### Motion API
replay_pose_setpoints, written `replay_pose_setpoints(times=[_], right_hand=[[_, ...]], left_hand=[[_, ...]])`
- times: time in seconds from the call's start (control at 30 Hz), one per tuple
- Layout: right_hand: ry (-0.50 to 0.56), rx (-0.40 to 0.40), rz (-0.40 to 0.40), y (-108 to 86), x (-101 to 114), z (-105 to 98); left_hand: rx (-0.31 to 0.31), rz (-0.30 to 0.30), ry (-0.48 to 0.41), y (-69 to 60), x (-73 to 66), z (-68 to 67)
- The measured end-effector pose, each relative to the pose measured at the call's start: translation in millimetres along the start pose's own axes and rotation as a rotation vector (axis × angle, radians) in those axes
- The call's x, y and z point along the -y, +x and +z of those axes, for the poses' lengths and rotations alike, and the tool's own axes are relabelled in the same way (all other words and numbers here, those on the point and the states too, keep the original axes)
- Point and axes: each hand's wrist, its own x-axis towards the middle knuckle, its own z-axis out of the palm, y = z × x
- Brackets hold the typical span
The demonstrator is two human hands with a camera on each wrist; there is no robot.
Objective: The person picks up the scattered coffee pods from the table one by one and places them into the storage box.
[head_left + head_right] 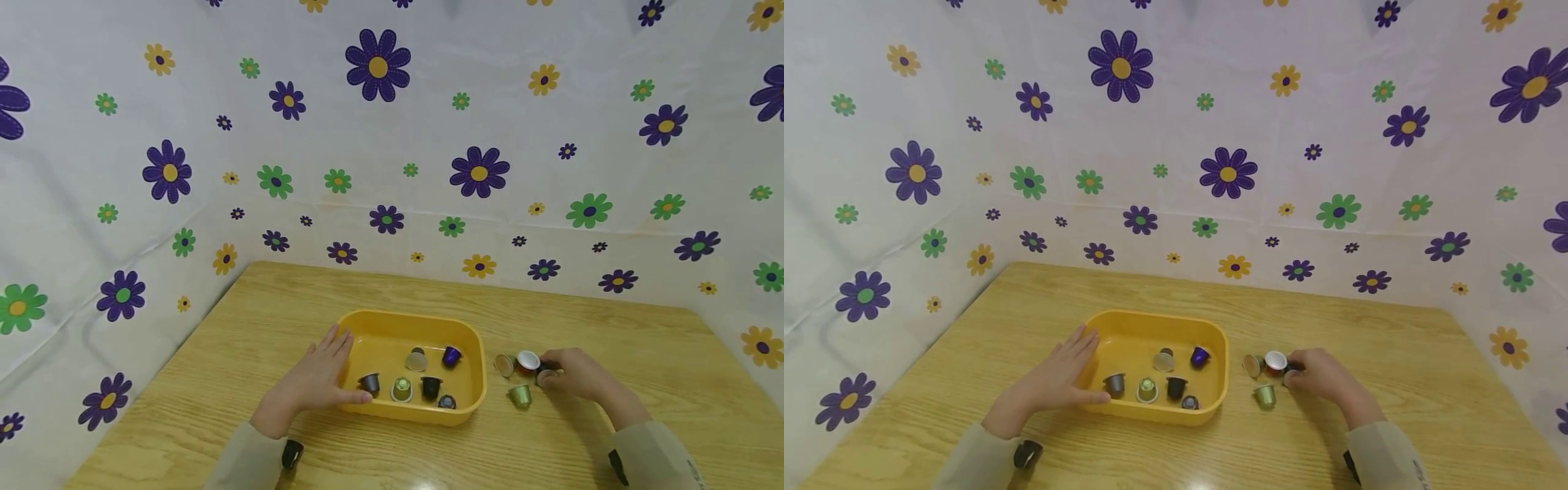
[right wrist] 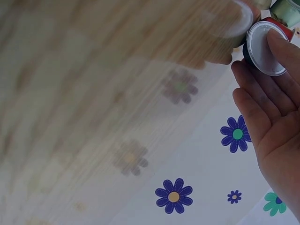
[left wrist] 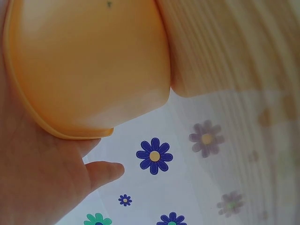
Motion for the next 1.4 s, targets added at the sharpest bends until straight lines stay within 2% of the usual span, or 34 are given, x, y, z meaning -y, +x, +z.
replay_pose_setpoints(times=[0.2, 0.63, 1.03, 1.27, 1.4], right_hand=[[-0.003, 0.006, 0.025, -1.0, -2.2, -0.4], [-0.043, 0.010, 0.017, -6.4, 1.3, -7.6], [-0.082, -0.041, 0.017, -14.1, 16.1, -10.7], [-0.086, -0.103, -0.034, -16.4, 22.0, -13.2], [-0.087, -0.121, -0.027, -16.4, 27.5, -14.8]], left_hand=[[0.005, -0.008, -0.011, 1.0, -1.6, 0.3], [0.007, -0.014, -0.005, 0.3, -1.4, -0.5], [0.000, -0.008, 0.005, 0.6, -1.5, 0.5], [-0.005, -0.008, 0.003, 1.3, 0.0, 2.1], [-0.003, -0.009, 0.004, 1.7, 0.5, 2.1]])
